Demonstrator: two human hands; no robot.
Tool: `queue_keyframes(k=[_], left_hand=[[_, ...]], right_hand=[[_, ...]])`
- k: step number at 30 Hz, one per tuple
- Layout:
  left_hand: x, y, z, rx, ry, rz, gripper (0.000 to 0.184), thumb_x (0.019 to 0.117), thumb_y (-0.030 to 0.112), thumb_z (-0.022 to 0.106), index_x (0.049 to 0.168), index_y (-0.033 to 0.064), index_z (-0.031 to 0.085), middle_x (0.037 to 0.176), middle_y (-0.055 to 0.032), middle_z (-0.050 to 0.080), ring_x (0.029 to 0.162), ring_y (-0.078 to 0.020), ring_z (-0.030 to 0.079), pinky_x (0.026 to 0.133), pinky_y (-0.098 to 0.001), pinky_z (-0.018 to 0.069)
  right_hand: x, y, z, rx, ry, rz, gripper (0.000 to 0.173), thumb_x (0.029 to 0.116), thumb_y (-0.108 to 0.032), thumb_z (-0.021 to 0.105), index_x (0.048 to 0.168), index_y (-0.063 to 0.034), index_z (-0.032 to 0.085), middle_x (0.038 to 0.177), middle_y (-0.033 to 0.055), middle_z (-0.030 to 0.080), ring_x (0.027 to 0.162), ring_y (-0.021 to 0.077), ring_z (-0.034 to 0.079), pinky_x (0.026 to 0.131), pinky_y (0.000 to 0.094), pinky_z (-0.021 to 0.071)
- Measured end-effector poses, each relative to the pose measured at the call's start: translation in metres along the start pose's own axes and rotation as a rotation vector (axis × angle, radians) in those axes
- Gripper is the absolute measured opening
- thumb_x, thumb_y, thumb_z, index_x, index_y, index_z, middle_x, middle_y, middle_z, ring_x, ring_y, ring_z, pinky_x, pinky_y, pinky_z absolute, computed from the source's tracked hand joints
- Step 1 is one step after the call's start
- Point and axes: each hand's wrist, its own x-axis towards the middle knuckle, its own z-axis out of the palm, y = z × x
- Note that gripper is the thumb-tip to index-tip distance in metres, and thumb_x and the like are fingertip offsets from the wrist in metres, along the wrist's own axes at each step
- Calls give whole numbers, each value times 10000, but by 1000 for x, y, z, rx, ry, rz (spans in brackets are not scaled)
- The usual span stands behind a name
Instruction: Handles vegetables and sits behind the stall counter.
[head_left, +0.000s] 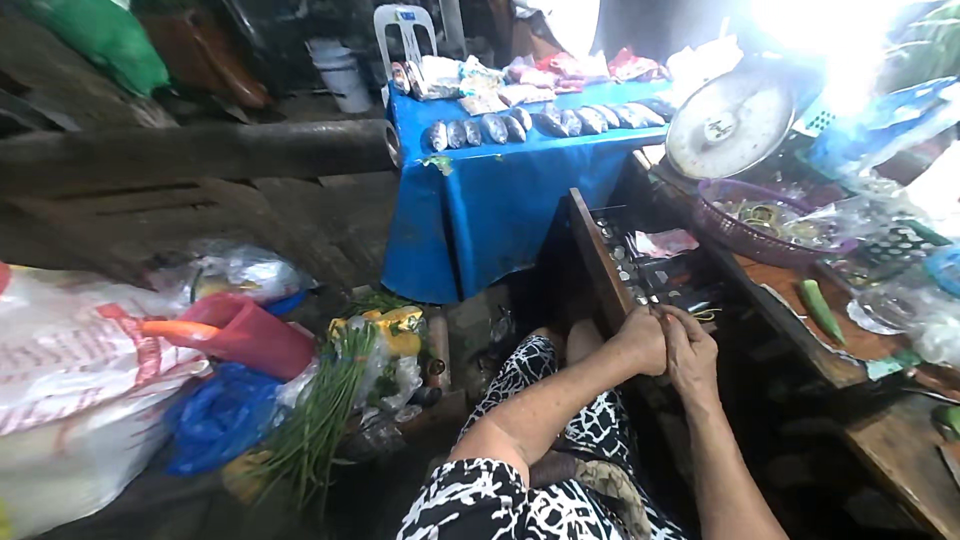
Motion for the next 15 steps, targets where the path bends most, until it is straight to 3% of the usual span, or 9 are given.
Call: queue_keyframes(k=[15], left_hand=[[-2, 4, -4, 26, -31, -12, 493, 834, 169, 757, 1284, 11, 632, 1290, -163, 645, 1263, -308, 560, 1163, -467, 332]], right_hand=[[-1, 2, 1, 6, 13, -1, 308, 1048, -120, 473, 1191, 41, 692, 1117, 101, 740, 1030, 43, 688, 941, 209, 546]])
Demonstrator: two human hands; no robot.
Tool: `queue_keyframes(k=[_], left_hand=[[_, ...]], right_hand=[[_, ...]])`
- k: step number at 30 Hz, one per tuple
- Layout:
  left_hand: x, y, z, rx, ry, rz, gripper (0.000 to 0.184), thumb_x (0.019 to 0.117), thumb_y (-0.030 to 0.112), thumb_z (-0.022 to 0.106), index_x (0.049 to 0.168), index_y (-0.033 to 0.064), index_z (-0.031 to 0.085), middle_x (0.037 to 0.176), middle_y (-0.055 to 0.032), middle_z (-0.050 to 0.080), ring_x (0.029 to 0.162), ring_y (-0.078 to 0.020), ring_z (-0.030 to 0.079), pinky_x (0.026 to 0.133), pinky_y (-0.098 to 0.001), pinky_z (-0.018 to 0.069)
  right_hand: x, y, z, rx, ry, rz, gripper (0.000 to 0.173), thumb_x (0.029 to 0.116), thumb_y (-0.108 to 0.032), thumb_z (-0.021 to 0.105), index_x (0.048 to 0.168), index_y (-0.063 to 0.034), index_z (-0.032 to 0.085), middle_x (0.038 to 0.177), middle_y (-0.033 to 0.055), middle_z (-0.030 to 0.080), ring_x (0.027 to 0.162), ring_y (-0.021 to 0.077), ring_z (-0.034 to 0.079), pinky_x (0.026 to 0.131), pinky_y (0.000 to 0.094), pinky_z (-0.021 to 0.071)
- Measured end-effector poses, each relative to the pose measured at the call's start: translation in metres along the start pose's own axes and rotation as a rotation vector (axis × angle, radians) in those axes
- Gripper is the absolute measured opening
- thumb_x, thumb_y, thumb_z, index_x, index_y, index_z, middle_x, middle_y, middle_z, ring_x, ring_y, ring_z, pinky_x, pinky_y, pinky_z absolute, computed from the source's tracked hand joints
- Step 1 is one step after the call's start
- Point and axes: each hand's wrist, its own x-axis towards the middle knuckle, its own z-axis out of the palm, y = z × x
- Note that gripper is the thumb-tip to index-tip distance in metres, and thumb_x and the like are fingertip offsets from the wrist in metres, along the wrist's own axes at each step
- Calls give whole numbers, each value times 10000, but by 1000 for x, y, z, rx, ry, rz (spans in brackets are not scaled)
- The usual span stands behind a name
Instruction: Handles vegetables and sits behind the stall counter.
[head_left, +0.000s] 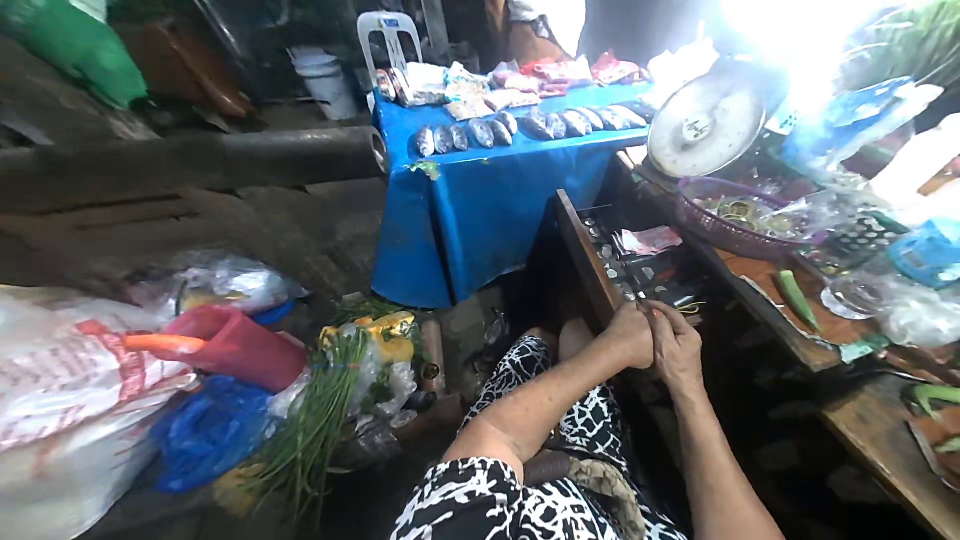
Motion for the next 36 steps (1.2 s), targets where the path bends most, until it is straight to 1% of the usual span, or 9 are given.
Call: queue_keyframes(k=[5, 10, 14, 17, 24, 30, 31, 33, 36], left_hand=[[2, -2, 2, -5, 14, 3, 479, 847, 181, 744, 1281, 12, 633, 1286, -164, 647, 1265, -306, 560, 1171, -461, 325], [1, -1, 1, -38, -3, -22, 498, 827, 144, 753, 1284, -11, 628, 1303, -181, 633, 1285, -321, 544, 1184, -459, 318], [-1, 0, -1, -48, 0, -20, 469, 842, 126, 737, 1276, -17, 631, 1299, -179, 637, 1293, -306, 541, 1188, -439, 312], [-1, -1, 1, -50, 26, 3, 455, 845, 139, 734, 1267, -2, 641, 1286, -174, 647, 1278, -307, 556, 1176, -451, 331], [-2, 1, -3, -44, 2, -12, 479, 842, 128, 738, 1289, -7, 628, 1315, -181, 630, 1305, -310, 536, 1185, -449, 320], [-2, -1, -1, -74, 24, 24, 460, 887, 152, 707, 1310, -9, 621, 1330, -190, 627, 1318, -316, 530, 1205, -462, 287], [-1, -2, 0, -85, 21, 31, 463, 886, 156, 708, 1311, -9, 625, 1324, -187, 635, 1315, -314, 535, 1212, -463, 272], [2, -4, 1, -79, 12, 41, 403, 908, 191, 683, 1267, 8, 663, 1274, -153, 674, 1285, -287, 562, 1222, -451, 255], [0, -10, 0, -93, 32, 87, 261, 953, 198, 640, 1098, 7, 740, 1173, -158, 716, 1215, -314, 609, 1186, -494, 308]], right_hand=[[0, 2, -1, -13, -7, -31, 315, 1046, -122, 469, 1184, 44, 698, 1131, 114, 737, 1052, 54, 688, 963, 220, 543], [0, 2, -3, -23, -18, -17, 328, 1050, -142, 466, 1191, 42, 698, 1154, 127, 728, 1071, 74, 682, 977, 246, 539], [-1, 2, -2, -26, -11, -18, 320, 1051, -144, 471, 1184, 18, 711, 1139, 103, 733, 1054, 56, 680, 961, 229, 539], [-1, 4, -3, -31, -20, -29, 319, 1053, -141, 469, 1187, 21, 709, 1129, 101, 733, 1046, 54, 678, 952, 223, 539], [0, 3, -2, -25, -18, -30, 312, 1051, -137, 474, 1173, 20, 715, 1113, 101, 734, 1039, 54, 681, 948, 223, 543], [-1, 2, -5, -66, -27, -15, 322, 1052, -157, 475, 1189, 6, 717, 1120, 110, 734, 1046, 79, 682, 957, 251, 542], [-3, 1, -7, -90, -40, -11, 326, 1051, -163, 476, 1199, 2, 714, 1142, 115, 733, 1077, 94, 677, 986, 268, 529], [-7, 0, -12, -127, -61, -26, 336, 1053, -190, 484, 1226, -13, 712, 1211, 121, 724, 1178, 141, 654, 1066, 316, 490], [-22, -5, -22, -127, -105, -16, 359, 1046, -196, 518, 1308, 2, 663, 1343, 153, 658, 1288, 180, 604, 1108, 332, 483]])
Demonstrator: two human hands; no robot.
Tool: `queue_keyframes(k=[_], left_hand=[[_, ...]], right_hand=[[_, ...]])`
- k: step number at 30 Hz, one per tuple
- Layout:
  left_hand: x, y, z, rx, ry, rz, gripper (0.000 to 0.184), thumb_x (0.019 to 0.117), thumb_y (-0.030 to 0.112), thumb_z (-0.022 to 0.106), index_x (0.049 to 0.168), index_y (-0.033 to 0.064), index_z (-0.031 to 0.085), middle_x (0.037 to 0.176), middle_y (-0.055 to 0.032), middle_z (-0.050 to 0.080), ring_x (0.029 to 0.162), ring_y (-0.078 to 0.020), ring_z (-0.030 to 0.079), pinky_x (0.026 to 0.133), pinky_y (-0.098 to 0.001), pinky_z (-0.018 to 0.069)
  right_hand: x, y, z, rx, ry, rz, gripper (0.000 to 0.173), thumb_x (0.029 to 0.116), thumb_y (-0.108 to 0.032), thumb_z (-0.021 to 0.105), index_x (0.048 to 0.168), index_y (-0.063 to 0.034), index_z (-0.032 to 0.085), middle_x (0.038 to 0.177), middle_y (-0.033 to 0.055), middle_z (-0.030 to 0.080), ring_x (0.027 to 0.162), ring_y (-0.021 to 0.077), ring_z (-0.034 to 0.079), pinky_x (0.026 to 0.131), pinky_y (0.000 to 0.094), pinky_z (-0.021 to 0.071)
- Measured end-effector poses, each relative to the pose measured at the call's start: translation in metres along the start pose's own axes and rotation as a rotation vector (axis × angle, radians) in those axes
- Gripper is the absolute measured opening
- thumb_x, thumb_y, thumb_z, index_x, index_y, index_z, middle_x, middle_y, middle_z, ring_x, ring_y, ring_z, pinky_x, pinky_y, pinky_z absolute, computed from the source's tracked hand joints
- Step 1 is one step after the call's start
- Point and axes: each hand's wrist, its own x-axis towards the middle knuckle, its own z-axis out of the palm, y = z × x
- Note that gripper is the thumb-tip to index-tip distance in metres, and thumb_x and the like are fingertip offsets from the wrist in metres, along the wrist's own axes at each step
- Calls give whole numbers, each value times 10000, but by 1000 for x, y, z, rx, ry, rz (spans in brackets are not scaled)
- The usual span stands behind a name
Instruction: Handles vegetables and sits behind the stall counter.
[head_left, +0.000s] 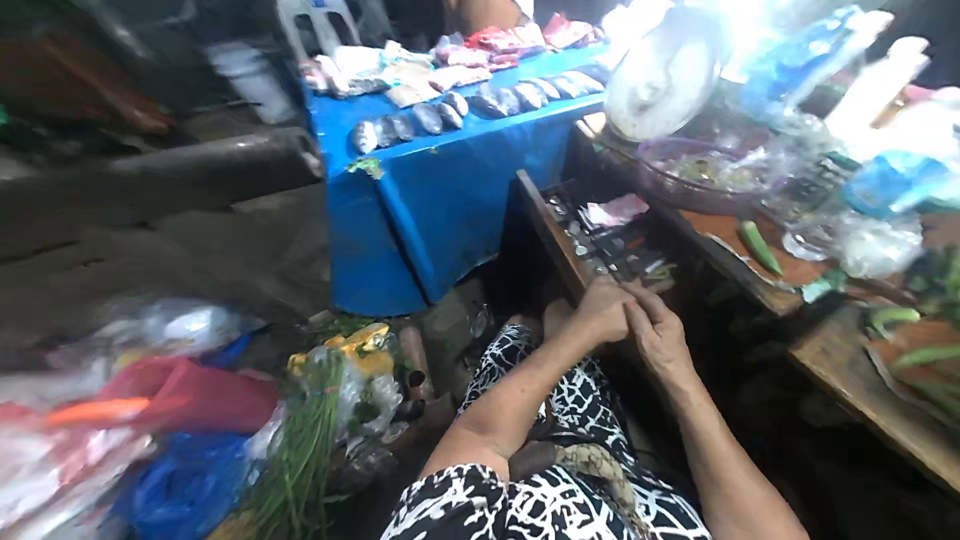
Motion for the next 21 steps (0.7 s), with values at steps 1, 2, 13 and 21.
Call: queue_keyframes(k=[1, 2, 13, 21], left_hand=[[1, -4, 4, 17, 36, 38, 227, 949, 194, 642, 1041, 21, 757, 1165, -150, 724, 1190, -319, 627, 1162, -515, 344], [3, -5, 9, 59, 62, 65, 220, 940, 209, 654, 1043, 52, 768, 1232, -121, 716, 1195, -312, 633, 1134, -537, 375], [10, -12, 23, 95, 307, 148, 391, 1045, 374, 539, 1184, 78, 755, 1316, -145, 690, 1221, -376, 645, 1070, -641, 413], [10, -13, 28, 95, 370, 185, 485, 1037, 422, 469, 1134, 49, 764, 1237, -179, 719, 1165, -410, 670, 1025, -659, 429]], right_hand=[[-8, -2, -6, -6, -15, 23, 368, 1039, -192, 530, 1326, 5, 649, 1360, 154, 645, 1287, 178, 600, 1102, 336, 489], [-17, -4, -16, -18, -23, 51, 360, 1034, -187, 544, 1319, 3, 653, 1358, 147, 644, 1280, 169, 602, 1092, 335, 497], [-124, -12, -155, -554, 348, 73, 261, 1007, -96, 561, 1195, -15, 722, 1196, 109, 728, 1149, 194, 682, 1036, 393, 538], [-116, 14, -254, -965, 413, 295, 375, 1027, -197, 558, 1367, -55, 629, 1518, 192, 506, 1458, 402, 404, 1188, 596, 327]])
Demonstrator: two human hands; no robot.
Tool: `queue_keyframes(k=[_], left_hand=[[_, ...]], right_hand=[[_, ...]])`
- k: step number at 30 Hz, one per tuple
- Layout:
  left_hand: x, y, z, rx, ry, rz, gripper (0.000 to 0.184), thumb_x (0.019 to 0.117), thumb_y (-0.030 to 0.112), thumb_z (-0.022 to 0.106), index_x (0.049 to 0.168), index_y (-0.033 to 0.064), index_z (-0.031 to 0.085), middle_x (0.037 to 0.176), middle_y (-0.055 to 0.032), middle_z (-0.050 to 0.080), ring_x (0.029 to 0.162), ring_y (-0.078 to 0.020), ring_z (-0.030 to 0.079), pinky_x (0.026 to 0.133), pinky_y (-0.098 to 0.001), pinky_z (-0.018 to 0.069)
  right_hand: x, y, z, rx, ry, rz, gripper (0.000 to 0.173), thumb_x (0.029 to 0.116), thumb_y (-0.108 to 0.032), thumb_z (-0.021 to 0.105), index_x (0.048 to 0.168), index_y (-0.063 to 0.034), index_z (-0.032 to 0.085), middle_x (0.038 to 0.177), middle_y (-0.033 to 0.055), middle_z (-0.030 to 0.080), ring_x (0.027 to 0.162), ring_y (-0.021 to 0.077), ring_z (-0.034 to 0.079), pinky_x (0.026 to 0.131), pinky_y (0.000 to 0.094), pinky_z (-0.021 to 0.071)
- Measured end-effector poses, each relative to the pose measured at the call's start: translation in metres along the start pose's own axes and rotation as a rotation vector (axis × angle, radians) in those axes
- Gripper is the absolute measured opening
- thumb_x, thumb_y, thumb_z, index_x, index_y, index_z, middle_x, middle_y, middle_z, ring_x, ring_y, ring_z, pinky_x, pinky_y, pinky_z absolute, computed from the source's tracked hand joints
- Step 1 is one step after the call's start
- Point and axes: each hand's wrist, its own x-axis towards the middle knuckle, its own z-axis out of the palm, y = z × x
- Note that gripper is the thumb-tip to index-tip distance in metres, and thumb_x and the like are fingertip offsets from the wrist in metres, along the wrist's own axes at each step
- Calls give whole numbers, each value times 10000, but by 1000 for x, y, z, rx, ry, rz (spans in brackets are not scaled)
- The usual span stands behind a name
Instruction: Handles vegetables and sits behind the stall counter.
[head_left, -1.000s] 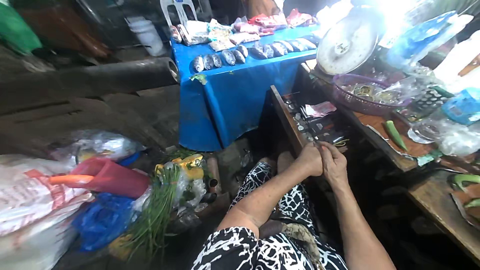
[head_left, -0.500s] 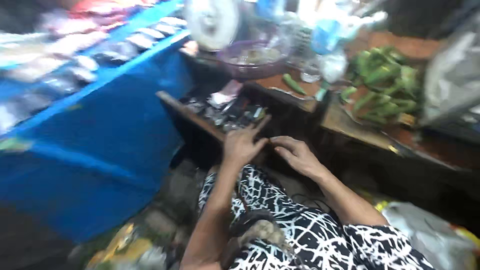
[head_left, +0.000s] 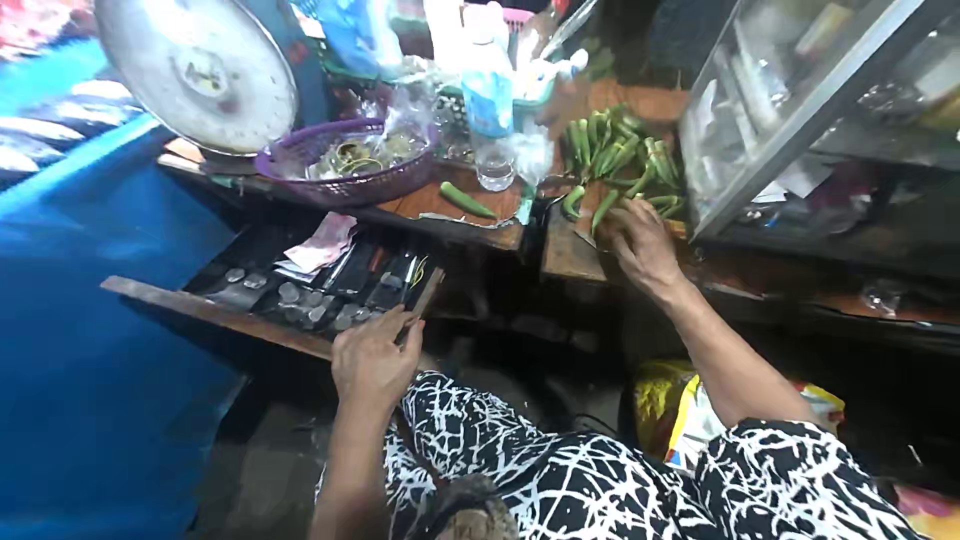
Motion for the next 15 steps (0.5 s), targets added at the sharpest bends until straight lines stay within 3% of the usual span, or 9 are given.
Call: queue_keyframes(k=[2, 4, 8, 15], left_hand=[[1, 0, 1, 2, 12, 2, 485, 1035, 419, 465, 1117, 52, 771, 1214, -174, 730, 1149, -402, 681, 1018, -656, 434], [0, -1, 2, 3, 19, 2, 485, 1033, 421, 463, 1113, 57, 773, 1202, -167, 736, 1139, -398, 686, 1014, -652, 438], [-2, -4, 2, -1, 34, 16, 499, 1035, 443, 458, 1113, 66, 774, 1203, -155, 738, 1138, -385, 689, 1013, -646, 441], [-2, -4, 2, -14, 32, 7, 494, 1037, 439, 465, 1116, 59, 772, 1223, -161, 729, 1154, -388, 680, 1034, -641, 429]], right_hand=[[9, 9, 8, -79, -119, 123, 489, 1049, -374, 521, 1458, -108, 557, 1608, 219, 366, 1514, 439, 274, 1201, 649, 239], [11, 9, 15, -142, -154, 133, 528, 1044, -447, 496, 1482, -155, 536, 1610, 205, 371, 1514, 447, 263, 1202, 666, 205], [7, 4, 18, -167, -145, 93, 467, 1053, -380, 489, 1462, -169, 568, 1563, 132, 472, 1491, 400, 337, 1210, 635, 218], [4, 7, 21, -164, -95, 29, 385, 1047, -285, 458, 1307, -112, 683, 1473, 128, 567, 1444, 383, 417, 1195, 621, 260]])
